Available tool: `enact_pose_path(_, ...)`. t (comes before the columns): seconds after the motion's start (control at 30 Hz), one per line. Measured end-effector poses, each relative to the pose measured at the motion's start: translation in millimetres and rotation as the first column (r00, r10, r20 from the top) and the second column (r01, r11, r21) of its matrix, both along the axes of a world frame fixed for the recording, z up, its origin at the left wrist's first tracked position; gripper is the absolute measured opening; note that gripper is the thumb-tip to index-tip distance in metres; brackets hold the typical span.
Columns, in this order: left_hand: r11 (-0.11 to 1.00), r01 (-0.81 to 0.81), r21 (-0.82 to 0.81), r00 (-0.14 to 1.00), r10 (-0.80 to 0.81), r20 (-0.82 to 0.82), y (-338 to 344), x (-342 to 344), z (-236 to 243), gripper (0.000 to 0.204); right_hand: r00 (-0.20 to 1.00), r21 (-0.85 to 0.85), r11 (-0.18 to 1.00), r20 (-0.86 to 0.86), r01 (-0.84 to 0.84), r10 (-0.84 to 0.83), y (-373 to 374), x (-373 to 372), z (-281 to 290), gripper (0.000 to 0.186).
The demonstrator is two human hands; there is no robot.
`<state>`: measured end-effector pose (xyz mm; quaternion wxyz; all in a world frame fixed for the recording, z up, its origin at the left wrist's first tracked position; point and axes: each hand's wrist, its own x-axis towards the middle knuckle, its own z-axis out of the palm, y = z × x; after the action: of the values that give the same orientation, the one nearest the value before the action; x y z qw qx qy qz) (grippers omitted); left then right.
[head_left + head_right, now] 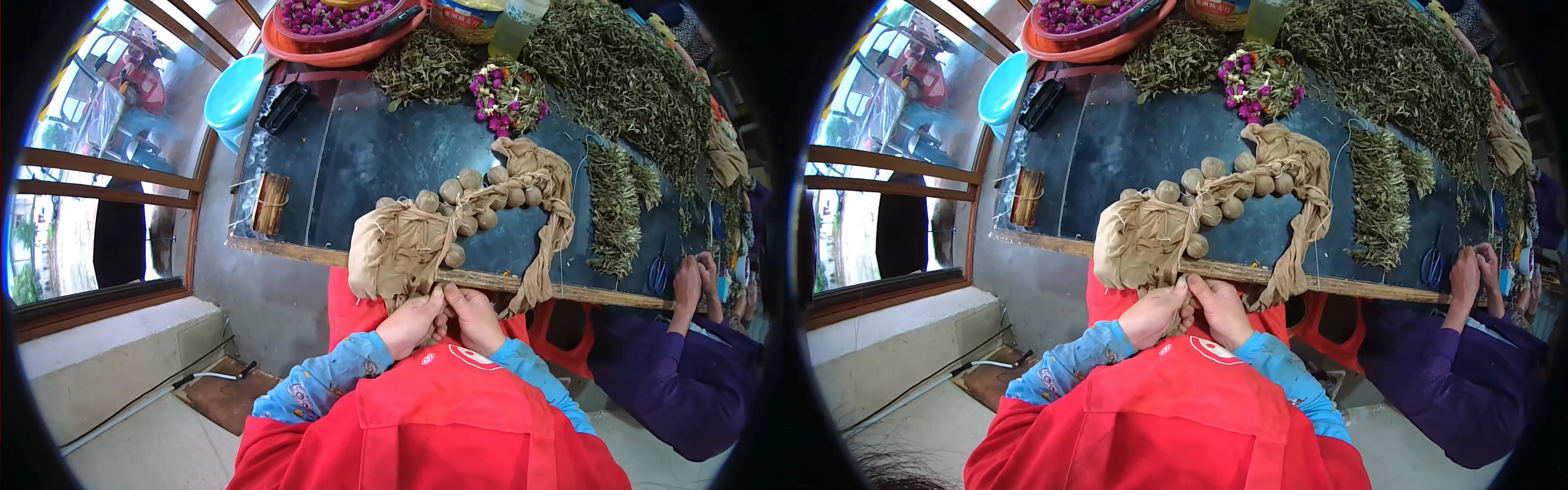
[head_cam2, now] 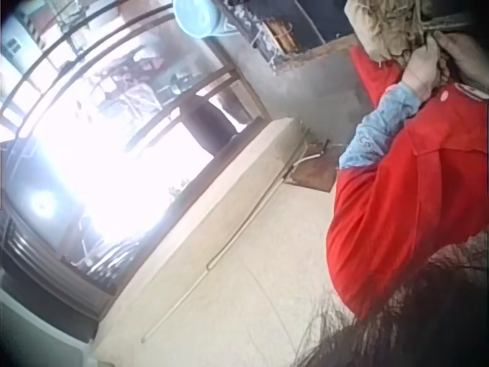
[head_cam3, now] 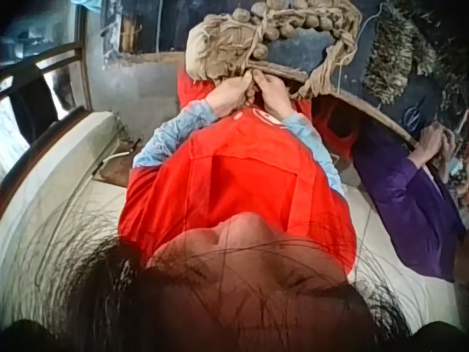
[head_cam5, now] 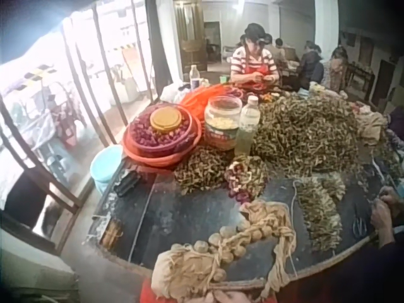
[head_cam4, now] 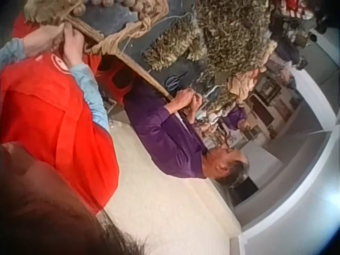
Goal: The person wraps small, round dried fruits in beige fabric squares using a string. They pick up a fruit, place it in the center of a fabric square, gather the fabric edges, and tie them securely with a string. The wrapped items are placed on a table alongside other materials.
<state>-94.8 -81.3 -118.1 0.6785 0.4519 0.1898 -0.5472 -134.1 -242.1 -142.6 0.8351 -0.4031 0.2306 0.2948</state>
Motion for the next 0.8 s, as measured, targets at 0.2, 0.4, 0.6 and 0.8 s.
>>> enact_pose_path(0.2, 0.965, -0.209, -0.161, 0.967, 0.178, -0.184, 0, -4, -4, 0.039, 0.994, 0.256, 0.963, -0.084, 0.090, -0.071, -5, -1, -2, 0.036)
enact_pose_path(0.4, 0.998, -0.034, -0.056, 0.998, 0.031, -0.052, -1, 0, -11, 0.038, 0.999, -0.082, 0.997, 0.049, -0.010, 0.014, 2, -3, 2, 0.036)
enact_pose_path(0.6, 0.956, -0.194, -0.220, 0.968, 0.151, -0.199, 0, -2, -6, 0.034, 0.994, 0.288, 0.953, -0.083, 0.091, -0.070, -7, -3, -2, 0.035)
enact_pose_path(0.8, 0.996, -0.047, -0.072, 0.996, 0.041, -0.084, -2, 1, -9, 0.032, 1.000, -0.015, 1.000, 0.019, -0.002, 0.002, -2, -3, 1, 0.037)
